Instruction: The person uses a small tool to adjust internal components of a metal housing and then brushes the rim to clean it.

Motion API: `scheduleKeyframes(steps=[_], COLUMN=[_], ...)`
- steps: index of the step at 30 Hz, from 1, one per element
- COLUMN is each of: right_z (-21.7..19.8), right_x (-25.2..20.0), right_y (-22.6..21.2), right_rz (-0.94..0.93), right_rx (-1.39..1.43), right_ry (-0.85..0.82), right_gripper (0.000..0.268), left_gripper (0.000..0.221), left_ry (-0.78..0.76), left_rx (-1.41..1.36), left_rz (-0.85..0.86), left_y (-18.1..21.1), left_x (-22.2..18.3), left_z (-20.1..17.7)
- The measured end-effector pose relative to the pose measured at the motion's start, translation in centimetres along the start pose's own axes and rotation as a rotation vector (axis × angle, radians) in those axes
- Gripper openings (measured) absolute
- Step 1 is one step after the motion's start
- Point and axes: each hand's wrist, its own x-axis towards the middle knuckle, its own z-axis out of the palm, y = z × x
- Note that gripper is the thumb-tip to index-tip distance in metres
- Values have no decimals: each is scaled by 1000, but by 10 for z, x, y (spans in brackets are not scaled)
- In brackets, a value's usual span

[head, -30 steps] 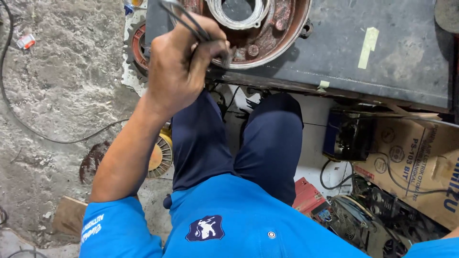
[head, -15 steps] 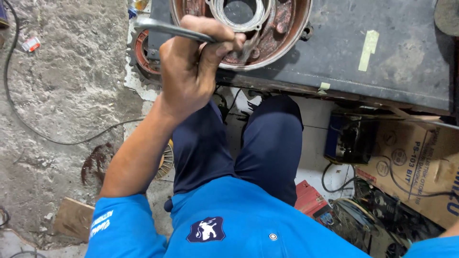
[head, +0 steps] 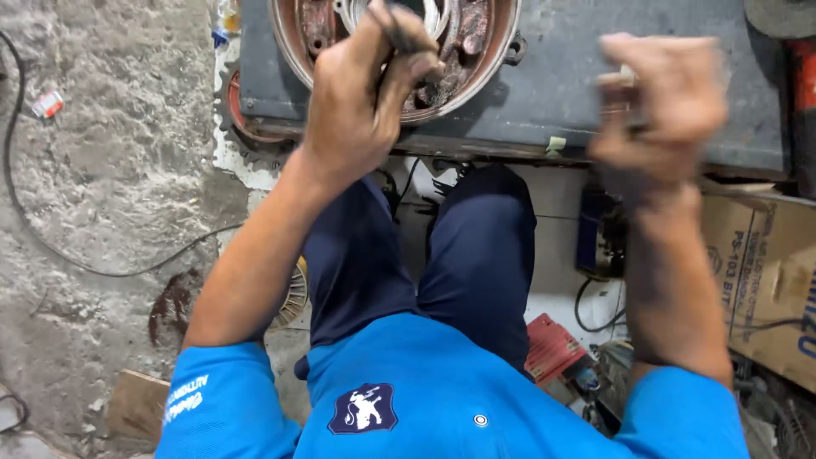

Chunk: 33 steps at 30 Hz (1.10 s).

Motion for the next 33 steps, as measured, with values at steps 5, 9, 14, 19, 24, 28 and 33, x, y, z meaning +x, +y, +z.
scheduleKeyframes(steps=[5,9,14,19,24,28,33], right_z=[34,26,14,29,8,-21,-69], right_x=[20,29,38,38,30,-4,-102], right_y=[-54,-92,-99,-89,-80,-40,68], right_rz=[318,503,1044,934,860,578,313], right_rx=[210,458,1211,1045,882,307,-287], right_ry=[-43,57,6,30,19,183,277], right_gripper=[25,39,29,19,26,9,18], left_gripper=[19,10,12,11,14,8,6], left_ry=[100,-12,-350,-284,-274,-310,-356], left_rx=[-204,118,591,596,382,479,435], left_rz=[21,226,714,680,441,332,423], left_y=[2,25,18,10,1,-2,-1], left_x=[-6,10,11,18,16,11,10], left_z=[18,25,28,25,31,36,31])
